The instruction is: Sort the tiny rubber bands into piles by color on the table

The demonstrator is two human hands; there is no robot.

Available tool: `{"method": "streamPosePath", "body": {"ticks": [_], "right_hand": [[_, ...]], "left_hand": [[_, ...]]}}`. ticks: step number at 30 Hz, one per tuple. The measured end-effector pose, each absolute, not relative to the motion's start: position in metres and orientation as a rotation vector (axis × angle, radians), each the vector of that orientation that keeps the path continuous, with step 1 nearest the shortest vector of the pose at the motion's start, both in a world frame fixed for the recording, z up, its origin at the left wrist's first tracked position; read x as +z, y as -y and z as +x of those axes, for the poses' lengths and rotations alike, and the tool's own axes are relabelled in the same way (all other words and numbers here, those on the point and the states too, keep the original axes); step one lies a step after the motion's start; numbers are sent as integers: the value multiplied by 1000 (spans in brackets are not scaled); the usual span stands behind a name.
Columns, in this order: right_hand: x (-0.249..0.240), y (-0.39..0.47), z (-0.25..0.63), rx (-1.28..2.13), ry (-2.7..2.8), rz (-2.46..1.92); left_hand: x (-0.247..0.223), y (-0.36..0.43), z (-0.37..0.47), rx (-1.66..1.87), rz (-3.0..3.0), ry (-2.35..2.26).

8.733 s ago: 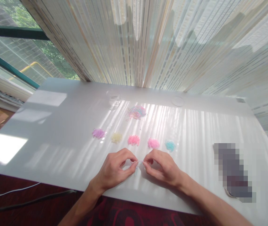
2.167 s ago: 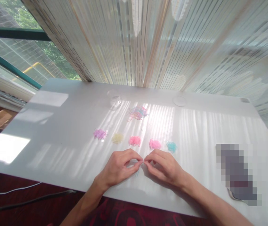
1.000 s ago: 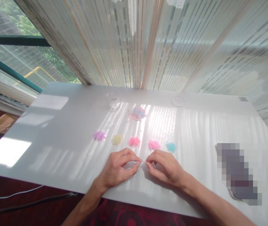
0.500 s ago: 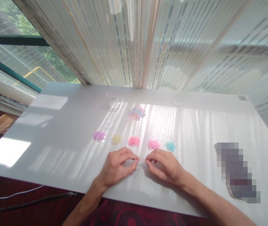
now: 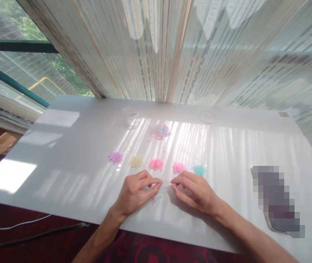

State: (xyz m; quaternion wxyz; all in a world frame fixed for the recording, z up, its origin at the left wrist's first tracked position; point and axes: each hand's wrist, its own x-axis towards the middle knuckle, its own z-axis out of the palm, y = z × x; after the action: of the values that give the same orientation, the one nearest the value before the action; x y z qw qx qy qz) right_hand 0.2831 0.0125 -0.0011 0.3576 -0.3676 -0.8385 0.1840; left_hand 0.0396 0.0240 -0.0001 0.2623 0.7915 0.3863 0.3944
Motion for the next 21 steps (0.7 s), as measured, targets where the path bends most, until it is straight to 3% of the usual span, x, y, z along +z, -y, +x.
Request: {"method": "streamPosePath", "body": {"ticks": [8,21], "right_hand": [[1,-16,292,341,2090,-1011],[1,-18,297,305,2073,-1025]], "left_hand": [[-3,-27,43,1216,2134,-1459],[-10,-28,41,1222,2187,-1711]]}}
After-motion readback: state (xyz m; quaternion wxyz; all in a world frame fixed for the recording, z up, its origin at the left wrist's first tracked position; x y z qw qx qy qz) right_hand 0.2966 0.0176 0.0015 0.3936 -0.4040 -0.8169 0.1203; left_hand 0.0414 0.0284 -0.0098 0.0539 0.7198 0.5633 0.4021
